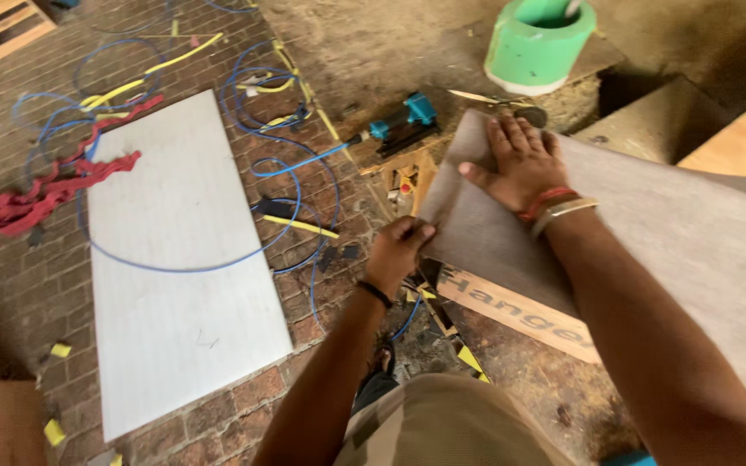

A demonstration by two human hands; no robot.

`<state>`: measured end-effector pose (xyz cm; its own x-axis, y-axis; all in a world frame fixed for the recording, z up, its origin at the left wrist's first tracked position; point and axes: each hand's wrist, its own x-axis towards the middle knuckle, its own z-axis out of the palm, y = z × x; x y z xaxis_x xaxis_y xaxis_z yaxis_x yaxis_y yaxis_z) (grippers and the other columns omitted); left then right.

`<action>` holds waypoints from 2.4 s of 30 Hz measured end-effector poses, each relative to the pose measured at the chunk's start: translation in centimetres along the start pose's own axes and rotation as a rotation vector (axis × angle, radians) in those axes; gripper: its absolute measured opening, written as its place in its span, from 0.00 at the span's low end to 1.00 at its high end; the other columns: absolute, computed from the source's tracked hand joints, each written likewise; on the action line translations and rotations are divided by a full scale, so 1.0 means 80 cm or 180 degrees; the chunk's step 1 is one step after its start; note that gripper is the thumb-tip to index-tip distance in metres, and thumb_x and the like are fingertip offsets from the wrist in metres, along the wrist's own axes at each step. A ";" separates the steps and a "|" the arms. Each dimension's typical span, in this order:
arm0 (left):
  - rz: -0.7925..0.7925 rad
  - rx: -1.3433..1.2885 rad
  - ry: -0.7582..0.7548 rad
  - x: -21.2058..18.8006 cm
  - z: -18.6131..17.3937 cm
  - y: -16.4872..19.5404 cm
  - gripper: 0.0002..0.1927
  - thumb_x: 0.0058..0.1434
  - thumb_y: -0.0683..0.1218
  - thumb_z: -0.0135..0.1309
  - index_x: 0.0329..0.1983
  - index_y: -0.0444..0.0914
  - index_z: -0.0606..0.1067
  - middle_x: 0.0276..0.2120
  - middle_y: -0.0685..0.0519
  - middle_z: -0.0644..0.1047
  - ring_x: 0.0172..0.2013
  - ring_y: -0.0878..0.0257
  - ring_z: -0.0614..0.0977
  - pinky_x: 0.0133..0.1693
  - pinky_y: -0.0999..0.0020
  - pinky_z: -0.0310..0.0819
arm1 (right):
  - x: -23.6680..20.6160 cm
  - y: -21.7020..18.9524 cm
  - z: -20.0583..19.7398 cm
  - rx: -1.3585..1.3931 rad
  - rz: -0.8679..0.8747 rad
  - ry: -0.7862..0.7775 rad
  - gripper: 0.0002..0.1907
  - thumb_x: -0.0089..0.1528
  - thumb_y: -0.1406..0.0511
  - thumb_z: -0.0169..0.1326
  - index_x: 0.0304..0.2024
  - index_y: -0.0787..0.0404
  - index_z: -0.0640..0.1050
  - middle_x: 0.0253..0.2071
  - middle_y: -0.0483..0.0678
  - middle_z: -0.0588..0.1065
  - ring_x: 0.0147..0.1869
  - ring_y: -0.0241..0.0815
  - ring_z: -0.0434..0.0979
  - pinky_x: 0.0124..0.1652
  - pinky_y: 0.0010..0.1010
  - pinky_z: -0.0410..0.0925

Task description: The person drapes a gray fabric over a foam pad on a wooden box, smooths and aligns it, and staples the fabric to the box using a pneumatic nailer. They then move to another box, pull the fabric taut along its edge, staple it, and trim the excess fabric with scissors.

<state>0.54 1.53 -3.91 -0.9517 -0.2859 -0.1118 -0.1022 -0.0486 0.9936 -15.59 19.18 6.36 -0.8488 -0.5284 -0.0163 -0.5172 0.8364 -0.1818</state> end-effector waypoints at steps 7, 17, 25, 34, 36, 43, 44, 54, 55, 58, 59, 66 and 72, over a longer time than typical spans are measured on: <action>0.0807 0.0888 0.0111 -0.002 -0.003 -0.020 0.12 0.67 0.47 0.61 0.33 0.34 0.79 0.21 0.55 0.75 0.20 0.70 0.70 0.23 0.71 0.65 | -0.036 0.004 -0.003 -0.0046 -0.0052 0.0001 0.52 0.61 0.30 0.30 0.77 0.49 0.47 0.80 0.48 0.41 0.83 0.48 0.33 0.73 0.49 0.32; 0.0132 0.0386 0.0025 -0.026 -0.007 0.025 0.10 0.68 0.48 0.57 0.38 0.37 0.80 0.21 0.59 0.75 0.16 0.71 0.68 0.16 0.73 0.63 | -0.171 0.023 -0.004 0.0047 -0.0081 -0.0094 0.47 0.62 0.33 0.36 0.77 0.45 0.48 0.79 0.47 0.40 0.82 0.45 0.31 0.73 0.47 0.29; 0.0817 0.0969 -0.0356 -0.025 0.000 0.038 0.31 0.65 0.47 0.57 0.68 0.38 0.59 0.29 0.56 0.83 0.26 0.69 0.80 0.27 0.74 0.74 | -0.188 0.040 0.002 0.0072 -0.0077 0.0232 0.48 0.60 0.32 0.40 0.75 0.44 0.54 0.79 0.49 0.46 0.81 0.48 0.38 0.72 0.49 0.33; 0.1657 0.2377 -0.0187 0.004 0.019 0.073 0.40 0.59 0.62 0.63 0.69 0.40 0.67 0.55 0.45 0.80 0.54 0.53 0.81 0.53 0.55 0.76 | -0.278 0.074 -0.006 0.0078 0.0273 0.0631 0.43 0.62 0.37 0.45 0.74 0.47 0.59 0.77 0.49 0.53 0.80 0.48 0.48 0.73 0.48 0.40; 0.2244 0.2897 -0.0542 0.018 0.041 0.093 0.44 0.63 0.66 0.58 0.73 0.38 0.62 0.66 0.38 0.70 0.65 0.44 0.69 0.63 0.47 0.65 | -0.314 0.090 -0.006 0.0119 0.0311 0.0844 0.44 0.61 0.40 0.51 0.74 0.50 0.60 0.76 0.51 0.55 0.79 0.48 0.51 0.72 0.48 0.43; 0.1949 0.4930 -0.1707 0.036 0.287 0.100 0.49 0.62 0.76 0.33 0.79 0.45 0.45 0.77 0.42 0.42 0.74 0.42 0.41 0.69 0.40 0.28 | -0.469 0.196 0.006 0.2157 0.1129 0.1743 0.15 0.65 0.57 0.58 0.51 0.54 0.84 0.51 0.47 0.83 0.56 0.43 0.84 0.63 0.42 0.69; 0.2044 0.4919 -0.1894 0.033 0.329 0.100 0.48 0.63 0.75 0.32 0.79 0.44 0.44 0.76 0.41 0.41 0.74 0.42 0.41 0.69 0.41 0.27 | -0.490 0.211 0.013 0.2724 0.1840 0.1691 0.15 0.64 0.58 0.58 0.49 0.57 0.85 0.45 0.49 0.85 0.50 0.44 0.85 0.54 0.41 0.73; 0.3501 0.4172 -0.2906 -0.130 0.679 0.038 0.33 0.74 0.60 0.34 0.79 0.46 0.49 0.77 0.40 0.47 0.75 0.40 0.48 0.71 0.38 0.37 | -0.598 0.401 0.084 0.5989 0.2560 0.2508 0.20 0.66 0.51 0.49 0.42 0.61 0.78 0.34 0.50 0.82 0.33 0.41 0.82 0.35 0.33 0.76; 0.3524 0.4235 -0.2947 -0.140 0.695 0.035 0.33 0.74 0.60 0.35 0.79 0.48 0.50 0.76 0.40 0.47 0.75 0.39 0.48 0.71 0.37 0.37 | -0.602 0.418 0.092 0.5885 0.2561 0.2601 0.19 0.67 0.52 0.50 0.39 0.61 0.78 0.33 0.50 0.82 0.32 0.42 0.82 0.35 0.33 0.76; 0.3607 0.4344 -0.3084 -0.158 0.728 0.030 0.33 0.73 0.60 0.36 0.79 0.51 0.50 0.76 0.39 0.46 0.74 0.37 0.48 0.70 0.34 0.38 | -0.612 0.458 0.127 0.5510 0.2482 0.2997 0.18 0.69 0.56 0.54 0.33 0.64 0.78 0.29 0.51 0.80 0.30 0.41 0.80 0.33 0.31 0.75; 0.3635 0.4380 -0.3113 -0.161 0.738 0.028 0.33 0.72 0.61 0.36 0.79 0.51 0.50 0.77 0.39 0.46 0.74 0.36 0.48 0.69 0.33 0.38 | -0.613 0.471 0.140 0.5341 0.2367 0.3217 0.17 0.69 0.58 0.56 0.33 0.64 0.78 0.28 0.51 0.79 0.29 0.40 0.78 0.33 0.30 0.73; 0.3437 0.4633 -0.3051 -0.167 0.796 0.017 0.42 0.66 0.71 0.42 0.77 0.53 0.49 0.75 0.39 0.46 0.73 0.35 0.48 0.63 0.20 0.37 | -0.603 0.542 0.208 0.4889 0.1416 0.3869 0.12 0.69 0.64 0.57 0.38 0.69 0.81 0.31 0.47 0.79 0.34 0.34 0.76 0.37 0.26 0.71; 0.3753 0.4971 -0.2692 -0.195 0.822 -0.007 0.44 0.65 0.67 0.49 0.77 0.42 0.51 0.75 0.40 0.48 0.72 0.34 0.51 0.60 0.16 0.46 | -0.629 0.584 0.219 0.5539 0.0856 0.3024 0.15 0.72 0.62 0.54 0.41 0.69 0.82 0.34 0.48 0.80 0.36 0.35 0.77 0.40 0.27 0.71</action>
<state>-3.55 68.95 -1.61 -0.5557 0.8314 0.0068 0.8168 0.5474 -0.1820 4.88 82.33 -18.51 -0.9509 0.2842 0.1223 -0.2459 -0.4545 -0.8561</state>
